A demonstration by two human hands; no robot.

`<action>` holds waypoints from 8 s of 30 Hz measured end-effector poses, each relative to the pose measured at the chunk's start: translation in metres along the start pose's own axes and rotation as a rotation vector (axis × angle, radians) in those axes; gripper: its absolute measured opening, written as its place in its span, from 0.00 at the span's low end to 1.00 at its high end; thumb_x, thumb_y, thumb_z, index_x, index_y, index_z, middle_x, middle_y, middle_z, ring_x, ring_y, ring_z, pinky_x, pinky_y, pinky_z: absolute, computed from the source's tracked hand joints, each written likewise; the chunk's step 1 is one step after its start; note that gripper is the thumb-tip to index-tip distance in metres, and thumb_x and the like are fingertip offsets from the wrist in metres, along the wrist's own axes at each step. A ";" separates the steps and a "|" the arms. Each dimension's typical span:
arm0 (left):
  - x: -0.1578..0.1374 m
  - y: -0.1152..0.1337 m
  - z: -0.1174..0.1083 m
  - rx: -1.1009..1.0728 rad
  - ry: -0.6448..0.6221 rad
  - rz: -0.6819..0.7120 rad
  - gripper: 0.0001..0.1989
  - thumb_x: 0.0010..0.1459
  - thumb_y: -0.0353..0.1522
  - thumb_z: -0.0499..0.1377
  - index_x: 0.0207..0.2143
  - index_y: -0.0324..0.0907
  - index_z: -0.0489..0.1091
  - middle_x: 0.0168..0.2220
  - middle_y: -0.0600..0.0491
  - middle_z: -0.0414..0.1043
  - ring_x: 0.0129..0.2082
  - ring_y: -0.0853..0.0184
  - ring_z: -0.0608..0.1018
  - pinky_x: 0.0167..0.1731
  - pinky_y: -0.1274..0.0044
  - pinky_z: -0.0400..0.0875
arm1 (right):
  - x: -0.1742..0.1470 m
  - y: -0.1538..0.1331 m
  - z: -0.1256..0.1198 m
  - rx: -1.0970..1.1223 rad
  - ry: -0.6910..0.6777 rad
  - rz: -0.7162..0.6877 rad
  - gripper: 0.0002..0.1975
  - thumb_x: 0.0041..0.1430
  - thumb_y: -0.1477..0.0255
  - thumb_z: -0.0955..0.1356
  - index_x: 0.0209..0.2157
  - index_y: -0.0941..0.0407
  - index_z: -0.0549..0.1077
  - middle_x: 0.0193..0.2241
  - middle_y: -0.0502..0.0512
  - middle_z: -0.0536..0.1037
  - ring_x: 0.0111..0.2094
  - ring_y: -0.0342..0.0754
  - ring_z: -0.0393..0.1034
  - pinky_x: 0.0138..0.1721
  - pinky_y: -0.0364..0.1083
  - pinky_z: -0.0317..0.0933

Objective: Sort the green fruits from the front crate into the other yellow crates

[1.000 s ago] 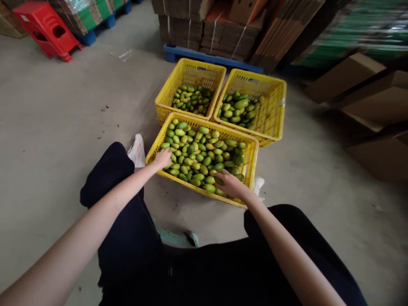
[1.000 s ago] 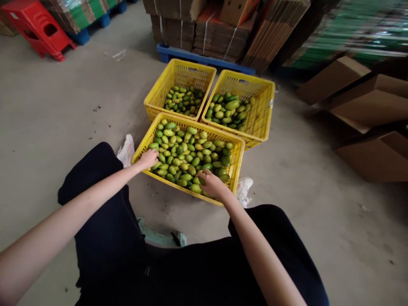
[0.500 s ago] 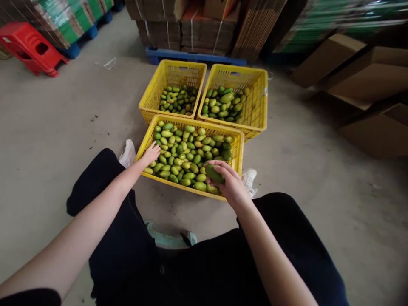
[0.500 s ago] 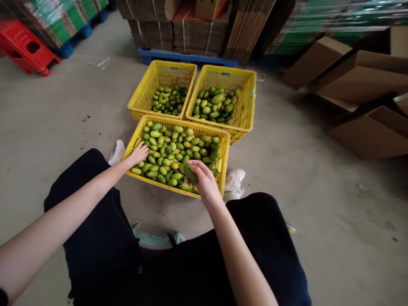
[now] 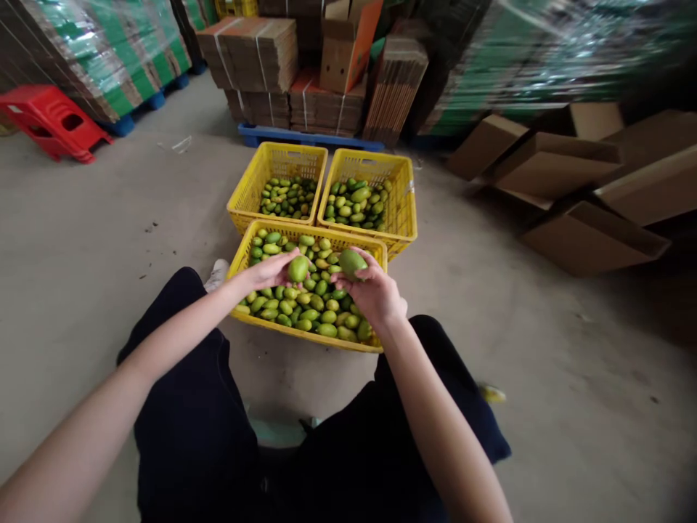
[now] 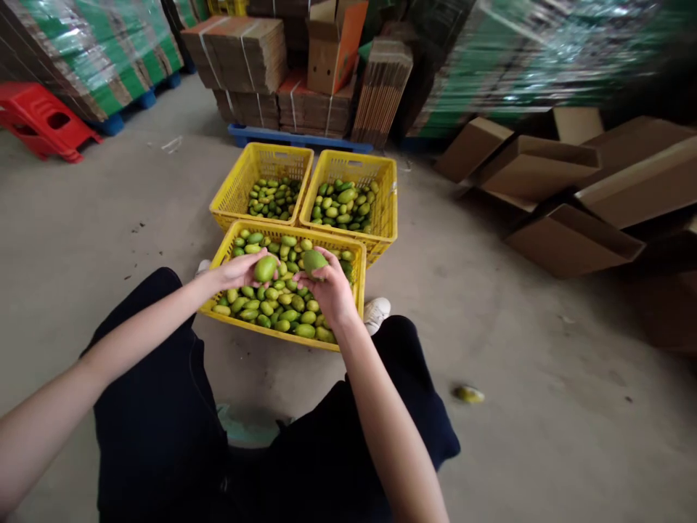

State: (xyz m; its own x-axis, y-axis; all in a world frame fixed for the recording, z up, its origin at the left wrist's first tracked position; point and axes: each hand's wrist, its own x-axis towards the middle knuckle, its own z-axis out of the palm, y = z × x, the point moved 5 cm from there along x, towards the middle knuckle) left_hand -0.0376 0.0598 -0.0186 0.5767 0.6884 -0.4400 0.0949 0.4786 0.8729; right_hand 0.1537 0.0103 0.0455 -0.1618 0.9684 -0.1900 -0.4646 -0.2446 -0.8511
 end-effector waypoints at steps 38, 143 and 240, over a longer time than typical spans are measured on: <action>-0.029 0.052 0.023 -0.716 0.047 0.046 0.25 0.68 0.46 0.46 0.39 0.34 0.73 0.26 0.50 0.72 0.19 0.76 0.70 0.21 0.84 0.67 | 0.020 0.014 0.054 0.011 -0.229 0.188 0.35 0.53 0.37 0.53 0.39 0.52 0.67 0.34 0.56 0.72 0.23 0.45 0.60 0.20 0.43 0.49; -0.037 0.060 0.020 0.134 0.271 0.345 0.21 0.54 0.50 0.62 0.28 0.40 0.70 0.21 0.56 0.62 0.19 0.73 0.63 0.19 0.79 0.56 | 0.013 0.002 0.039 -0.490 -0.013 -0.208 0.18 0.50 0.56 0.74 0.35 0.51 0.68 0.26 0.49 0.75 0.25 0.48 0.71 0.25 0.48 0.67; 0.002 0.038 0.035 -1.218 0.295 0.341 0.09 0.62 0.28 0.54 0.36 0.41 0.74 0.36 0.53 0.80 0.38 0.71 0.82 0.39 0.80 0.77 | 0.052 0.049 0.028 0.736 0.247 -0.028 0.04 0.57 0.72 0.67 0.35 0.50 0.74 0.33 0.45 0.82 0.44 0.47 0.78 0.49 0.51 0.71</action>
State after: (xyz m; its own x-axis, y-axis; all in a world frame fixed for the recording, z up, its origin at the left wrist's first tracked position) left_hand -0.0045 0.0598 0.0210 0.2113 0.8917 -0.4004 -0.9042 0.3339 0.2664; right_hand 0.0976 0.0475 0.0076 0.0172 0.9363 -0.3509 -0.9384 -0.1060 -0.3289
